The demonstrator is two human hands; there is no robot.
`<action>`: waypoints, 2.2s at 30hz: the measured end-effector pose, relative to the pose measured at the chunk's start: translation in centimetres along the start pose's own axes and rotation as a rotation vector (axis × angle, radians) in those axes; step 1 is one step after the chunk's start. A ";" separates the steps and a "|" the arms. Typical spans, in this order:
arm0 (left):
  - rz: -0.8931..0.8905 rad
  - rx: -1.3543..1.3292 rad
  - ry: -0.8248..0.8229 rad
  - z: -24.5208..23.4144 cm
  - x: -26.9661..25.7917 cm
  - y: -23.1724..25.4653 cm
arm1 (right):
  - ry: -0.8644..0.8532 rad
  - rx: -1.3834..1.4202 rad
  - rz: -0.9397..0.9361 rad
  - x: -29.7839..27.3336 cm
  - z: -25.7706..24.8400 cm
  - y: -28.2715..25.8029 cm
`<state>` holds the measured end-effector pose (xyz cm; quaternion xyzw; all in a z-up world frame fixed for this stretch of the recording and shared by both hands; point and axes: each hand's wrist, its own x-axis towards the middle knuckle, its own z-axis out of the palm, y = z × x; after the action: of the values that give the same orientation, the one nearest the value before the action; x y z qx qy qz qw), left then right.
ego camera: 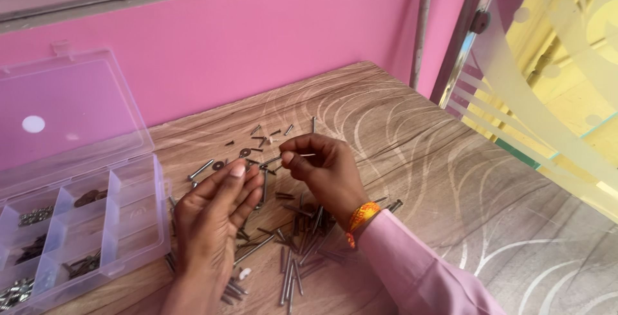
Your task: The person sorts a pile of mixed metal hardware on a wooden table, picking up individual screws, bolts, and washers by hand. They place the sorted items into the compartments of a clear plastic organizer box.
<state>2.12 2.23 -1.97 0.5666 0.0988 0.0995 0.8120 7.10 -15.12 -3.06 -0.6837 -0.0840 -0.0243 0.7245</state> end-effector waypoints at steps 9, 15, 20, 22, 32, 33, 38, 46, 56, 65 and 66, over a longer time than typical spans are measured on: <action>-0.009 -0.061 0.007 1.0 0.1 0.3 | -0.036 0.229 0.087 -0.5 0.2 -0.9; -0.028 -0.091 0.026 0.6 0.1 0.1 | -0.042 0.317 0.187 -0.5 0.2 -1.2; -0.033 -0.066 0.025 0.9 0.1 0.1 | -0.087 0.363 0.207 -0.7 0.4 -1.1; -0.032 -0.046 0.041 0.7 0.1 0.1 | -0.091 0.340 0.217 -0.7 0.3 -1.1; -0.041 -0.121 0.032 0.5 0.1 0.4 | -0.136 0.363 0.273 -0.9 0.4 -2.3; -0.048 -0.133 0.029 0.5 0.1 0.6 | -0.123 0.355 0.279 -1.0 0.4 -2.5; -0.057 -0.157 0.016 0.5 -0.1 1.0 | -0.072 0.350 0.266 -0.8 0.4 -2.6; -0.080 -0.135 0.034 0.8 -0.3 1.2 | -0.078 0.360 0.239 -0.8 0.2 -2.3; -0.098 -0.152 0.046 0.8 -0.4 1.4 | -0.076 0.363 0.254 -0.8 0.2 -2.4; -0.099 -0.123 0.056 1.0 -0.6 1.3 | -0.083 0.341 0.248 -0.9 0.1 -2.5; -0.097 -0.131 0.051 0.9 -0.5 1.4 | -0.083 0.344 0.247 -0.8 0.0 -2.5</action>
<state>1.82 1.70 -0.35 0.5042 0.1401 0.0809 0.8483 5.90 -15.32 -0.77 -0.5557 -0.0322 0.1075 0.8238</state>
